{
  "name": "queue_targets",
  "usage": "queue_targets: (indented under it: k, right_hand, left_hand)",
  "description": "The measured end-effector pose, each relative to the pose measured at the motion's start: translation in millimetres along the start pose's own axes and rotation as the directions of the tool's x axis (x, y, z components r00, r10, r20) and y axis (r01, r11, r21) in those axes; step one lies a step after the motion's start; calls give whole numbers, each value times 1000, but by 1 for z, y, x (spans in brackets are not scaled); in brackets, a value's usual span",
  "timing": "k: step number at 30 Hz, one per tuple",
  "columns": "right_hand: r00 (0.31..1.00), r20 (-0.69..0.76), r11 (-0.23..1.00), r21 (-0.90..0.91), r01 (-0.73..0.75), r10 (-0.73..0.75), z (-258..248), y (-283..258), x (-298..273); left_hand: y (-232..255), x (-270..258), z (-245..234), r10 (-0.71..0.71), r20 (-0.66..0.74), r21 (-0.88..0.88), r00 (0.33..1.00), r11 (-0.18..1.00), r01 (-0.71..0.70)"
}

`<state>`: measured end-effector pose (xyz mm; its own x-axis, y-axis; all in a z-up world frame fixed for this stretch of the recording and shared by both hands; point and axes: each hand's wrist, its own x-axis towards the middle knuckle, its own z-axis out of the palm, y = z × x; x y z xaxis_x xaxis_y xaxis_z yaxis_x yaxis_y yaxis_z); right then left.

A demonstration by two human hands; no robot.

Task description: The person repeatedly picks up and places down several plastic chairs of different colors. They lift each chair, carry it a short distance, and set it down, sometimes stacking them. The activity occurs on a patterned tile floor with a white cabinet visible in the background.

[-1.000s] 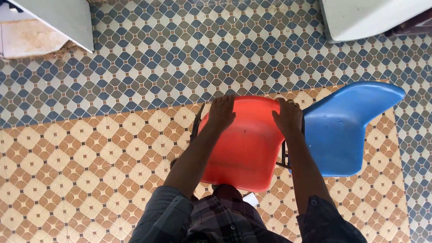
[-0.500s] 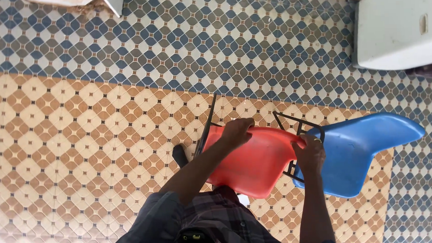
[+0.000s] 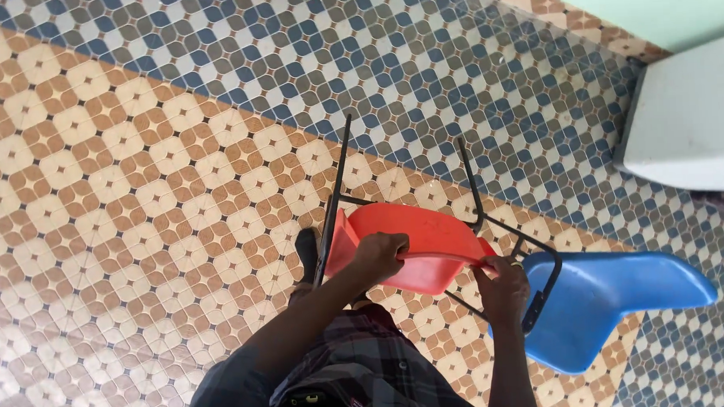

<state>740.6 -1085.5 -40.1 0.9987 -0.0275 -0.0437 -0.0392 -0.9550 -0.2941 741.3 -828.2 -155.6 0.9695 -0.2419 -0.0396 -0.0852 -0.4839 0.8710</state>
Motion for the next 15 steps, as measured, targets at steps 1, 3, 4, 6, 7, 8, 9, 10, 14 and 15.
queue_targets:
  k: [1,3,4,6,7,8,9,10,14,15]
  right_hand:
    - [1000,2,1000,-11,5,-5,1,-2,0]
    - [1000,16,1000,-19,6,-6,6,-7,10]
    - [1000,21,1000,-25,4,-3,8,-8,15]
    - [997,10,996,-39,80,-80,9,-6,26]
    - [993,5,992,-47,119,-119,11,-6,31]
    - [990,-14,987,-73,141,-143,13,-6,35]
    - [985,-36,982,-98,164,-168,17,-7,40]
    - [980,-56,975,-123,185,-193,18,-7,44]
    - [979,9,966,-160,204,-205,19,-9,66]
    - [978,8,966,-154,206,-208,20,-11,71]
  left_hand:
    - [0,-3,-2,1,-10,5,1000,1000,-1]
    - [-3,-3,-9,-34,-20,-9,999,999,34]
    - [-5,-1,-13,-48,-23,-17,999,999,48]
    - [-4,6,-18,-89,-5,0,996,996,89]
    - [-4,7,-19,-109,3,9,994,994,109]
    - [-4,8,-19,-93,-13,-9,996,996,93]
    - [-2,12,-16,-75,-32,-24,997,997,74]
    - [0,17,-13,-56,-51,-38,997,998,55]
    - [0,36,-4,-39,-32,29,999,999,40]
    - [-4,43,-6,-54,-29,39,998,998,56]
